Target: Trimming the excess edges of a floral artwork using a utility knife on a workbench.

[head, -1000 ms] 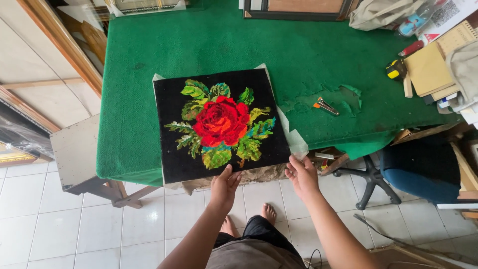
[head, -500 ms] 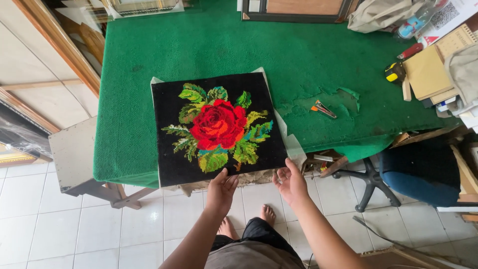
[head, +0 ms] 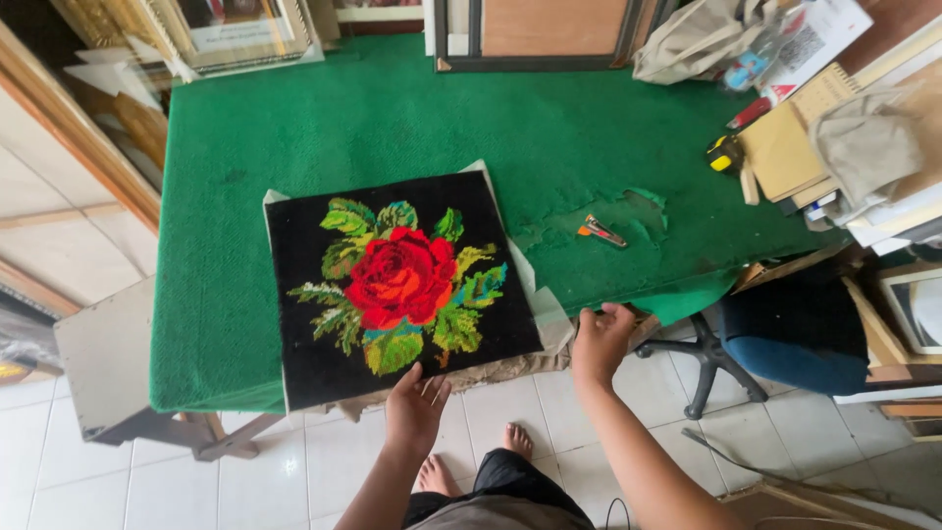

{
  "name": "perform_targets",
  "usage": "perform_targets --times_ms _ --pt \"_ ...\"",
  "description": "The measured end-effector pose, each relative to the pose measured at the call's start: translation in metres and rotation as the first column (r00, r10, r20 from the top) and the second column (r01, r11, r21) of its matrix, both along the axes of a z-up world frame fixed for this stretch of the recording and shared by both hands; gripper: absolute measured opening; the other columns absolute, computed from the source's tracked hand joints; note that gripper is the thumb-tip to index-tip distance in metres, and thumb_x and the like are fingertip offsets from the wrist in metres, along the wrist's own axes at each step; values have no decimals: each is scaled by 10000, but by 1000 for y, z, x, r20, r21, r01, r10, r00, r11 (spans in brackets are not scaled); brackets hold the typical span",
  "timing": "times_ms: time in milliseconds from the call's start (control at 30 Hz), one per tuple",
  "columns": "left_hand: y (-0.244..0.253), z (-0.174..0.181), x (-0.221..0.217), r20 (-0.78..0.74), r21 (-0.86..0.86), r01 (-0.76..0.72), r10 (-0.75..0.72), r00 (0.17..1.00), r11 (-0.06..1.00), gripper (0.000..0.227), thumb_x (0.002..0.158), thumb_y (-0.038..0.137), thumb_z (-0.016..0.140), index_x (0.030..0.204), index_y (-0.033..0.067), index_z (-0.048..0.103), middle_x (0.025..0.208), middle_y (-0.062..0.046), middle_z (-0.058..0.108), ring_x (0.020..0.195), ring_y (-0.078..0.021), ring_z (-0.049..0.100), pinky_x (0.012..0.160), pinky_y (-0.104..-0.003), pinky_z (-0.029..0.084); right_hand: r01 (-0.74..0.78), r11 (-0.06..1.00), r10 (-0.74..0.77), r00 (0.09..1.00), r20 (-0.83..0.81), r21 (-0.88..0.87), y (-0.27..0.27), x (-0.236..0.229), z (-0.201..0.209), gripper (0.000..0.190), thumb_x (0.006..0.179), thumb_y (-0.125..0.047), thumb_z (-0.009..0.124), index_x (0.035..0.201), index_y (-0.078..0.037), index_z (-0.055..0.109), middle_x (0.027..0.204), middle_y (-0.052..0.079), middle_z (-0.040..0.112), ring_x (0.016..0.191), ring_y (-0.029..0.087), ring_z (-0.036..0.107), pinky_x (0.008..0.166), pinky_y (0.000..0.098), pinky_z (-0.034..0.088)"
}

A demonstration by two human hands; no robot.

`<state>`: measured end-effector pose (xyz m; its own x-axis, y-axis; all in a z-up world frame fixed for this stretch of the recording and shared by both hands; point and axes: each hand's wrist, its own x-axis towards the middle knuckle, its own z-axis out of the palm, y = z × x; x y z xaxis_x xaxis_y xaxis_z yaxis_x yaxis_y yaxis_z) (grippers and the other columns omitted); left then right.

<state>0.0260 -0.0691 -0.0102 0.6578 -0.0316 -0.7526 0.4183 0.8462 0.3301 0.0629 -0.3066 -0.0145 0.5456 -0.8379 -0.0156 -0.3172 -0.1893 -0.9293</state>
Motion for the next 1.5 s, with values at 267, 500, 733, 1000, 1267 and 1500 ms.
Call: perform_targets --times_ms 267,500,733,1000,1267,1500 --pt "-5 40 2 -78 159 171 -160 984 972 563 795 275 471 1296 74 312 1295 -135 360 1192 -318 416 978 -443 340 -344 679 203 937 -284 -648 -63 72 36 272 719 -193 611 987 -202 567 998 2 541 982 283 468 673 497 391" --pt "1 16 -6 -210 255 369 -321 924 894 344 793 195 581 1084 34 490 933 -118 416 844 -256 435 824 -393 399 -702 596 231 616 -753 -391 -87 114 35 507 818 -481 498 1228 -185 453 1255 76 404 1127 308 357 797 526 361" --pt "14 -4 -13 -33 295 294 -298 954 909 157 781 106 626 897 24 558 834 -129 590 746 -221 567 725 -317 455 -569 694 363 805 -469 -441 -73 119 20 370 806 -379 619 956 -49 545 900 127 620 837 342 570 618 477 439" --pt "16 32 -4 -164 380 427 -394 904 821 467 708 405 611 930 -5 627 885 -128 672 789 -223 640 682 -309 492 -517 687 539 834 120 511 46 36 74 182 853 -171 478 1015 -106 428 783 36 478 577 125 472 458 243 379" --pt "19 2 -1 -99 412 412 -410 907 813 408 783 421 628 836 17 661 766 -76 679 707 -168 664 702 -328 527 -433 398 669 740 67 809 116 -43 45 305 843 -367 523 1045 -142 484 654 11 395 494 111 397 387 208 323" --pt "24 -6 -1 -15 468 397 -441 897 790 382 800 393 615 816 19 688 776 -90 693 739 -179 675 725 -366 517 -325 395 657 754 -17 859 145 -71 18 336 828 -485 515 992 -191 506 742 77 513 556 178 479 433 253 367"
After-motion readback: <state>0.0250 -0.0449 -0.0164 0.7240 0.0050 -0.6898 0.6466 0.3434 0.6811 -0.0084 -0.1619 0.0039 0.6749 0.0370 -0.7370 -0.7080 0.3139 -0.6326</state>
